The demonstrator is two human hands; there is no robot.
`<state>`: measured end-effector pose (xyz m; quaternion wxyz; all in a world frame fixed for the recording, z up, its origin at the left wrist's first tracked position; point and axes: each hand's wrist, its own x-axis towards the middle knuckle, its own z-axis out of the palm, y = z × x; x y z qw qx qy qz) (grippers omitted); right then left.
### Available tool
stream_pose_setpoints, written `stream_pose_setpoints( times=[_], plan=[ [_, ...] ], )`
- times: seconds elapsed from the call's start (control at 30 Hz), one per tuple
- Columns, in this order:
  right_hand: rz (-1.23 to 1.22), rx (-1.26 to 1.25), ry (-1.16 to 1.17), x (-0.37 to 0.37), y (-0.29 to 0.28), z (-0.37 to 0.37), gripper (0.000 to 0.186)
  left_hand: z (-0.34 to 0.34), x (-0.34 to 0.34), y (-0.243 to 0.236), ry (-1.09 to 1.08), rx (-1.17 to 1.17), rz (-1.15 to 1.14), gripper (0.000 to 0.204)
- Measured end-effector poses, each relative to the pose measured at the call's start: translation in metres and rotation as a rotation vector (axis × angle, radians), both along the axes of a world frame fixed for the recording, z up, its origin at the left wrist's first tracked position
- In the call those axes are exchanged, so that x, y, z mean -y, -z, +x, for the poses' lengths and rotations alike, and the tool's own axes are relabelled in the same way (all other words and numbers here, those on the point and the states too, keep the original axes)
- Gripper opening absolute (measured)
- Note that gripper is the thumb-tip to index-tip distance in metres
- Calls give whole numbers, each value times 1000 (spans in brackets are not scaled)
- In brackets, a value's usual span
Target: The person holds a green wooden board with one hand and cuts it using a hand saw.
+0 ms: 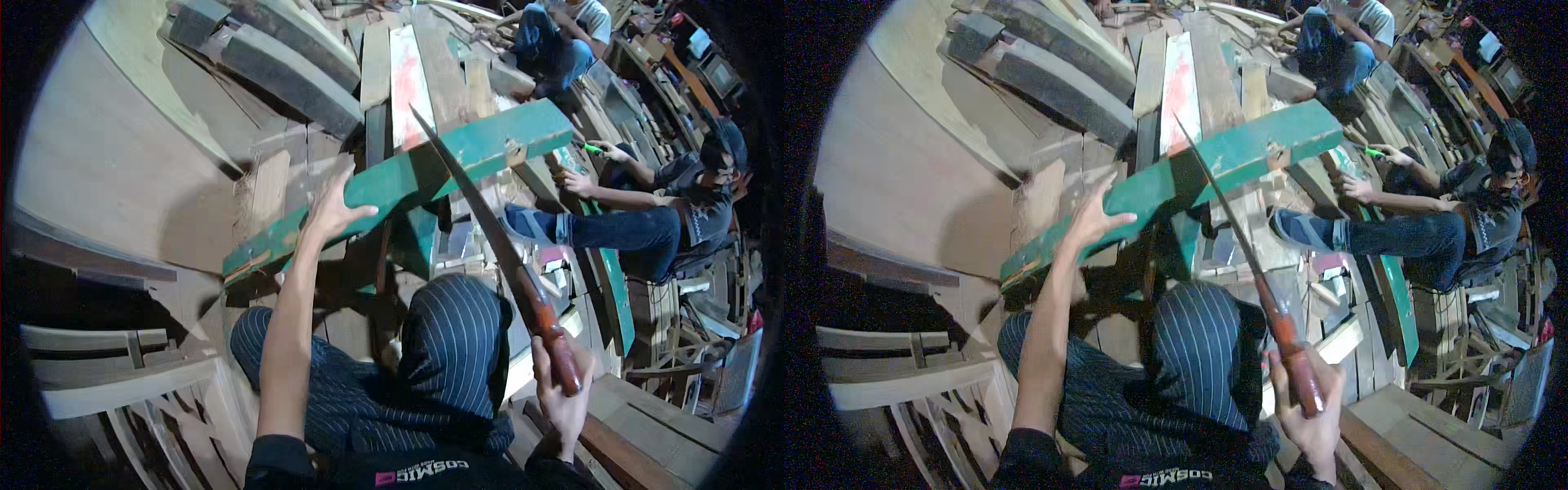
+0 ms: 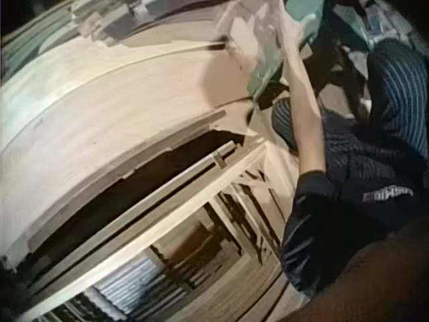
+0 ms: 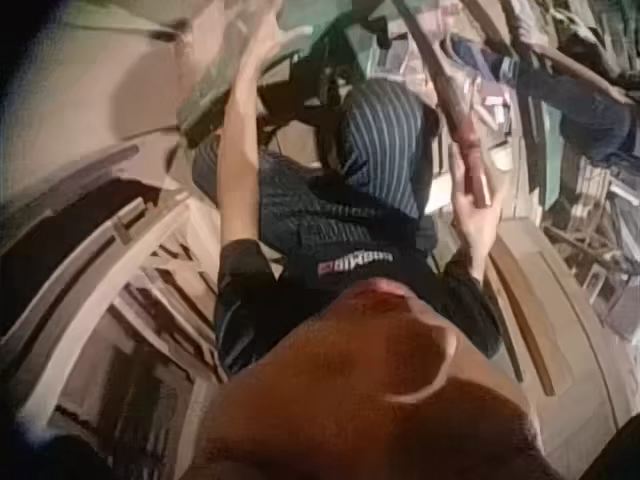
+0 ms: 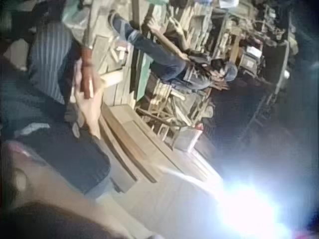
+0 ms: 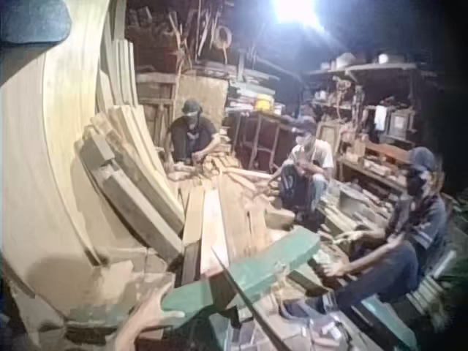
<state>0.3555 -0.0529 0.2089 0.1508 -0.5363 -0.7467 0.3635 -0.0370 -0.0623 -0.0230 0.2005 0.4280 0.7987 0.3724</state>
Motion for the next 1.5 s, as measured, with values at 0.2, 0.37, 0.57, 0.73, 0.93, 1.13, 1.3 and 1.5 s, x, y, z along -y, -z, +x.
stream_pose_setpoints(
  times=[0.2,0.37,0.57,0.73,0.93,1.13,1.3,1.5],
  plan=[
    [57,-151,8,-11,2,0,22,-4,10,7,-40,-33,-2,115],
    [336,-297,-143,-70,53,-88,25,5,-2,-9,-37,-105,-135,112],
    [191,-280,-208,-128,74,-153,46,4,-1,7,-26,-82,-85,110],
    [244,-201,-247,-65,38,-96,27,-4,-1,11,-31,-76,-57,111],
    [138,-129,-2,13,1,-1,19,-5,-4,8,-23,-108,-46,120],
    [235,-235,-123,-32,23,-45,21,-10,4,14,-21,-9,12,114],
    [328,-320,-290,-96,58,-128,25,2,2,-1,-27,1,23,107],
    [344,-333,-237,-97,85,-139,27,9,-2,-6,10,-54,-7,105]
  ],
)
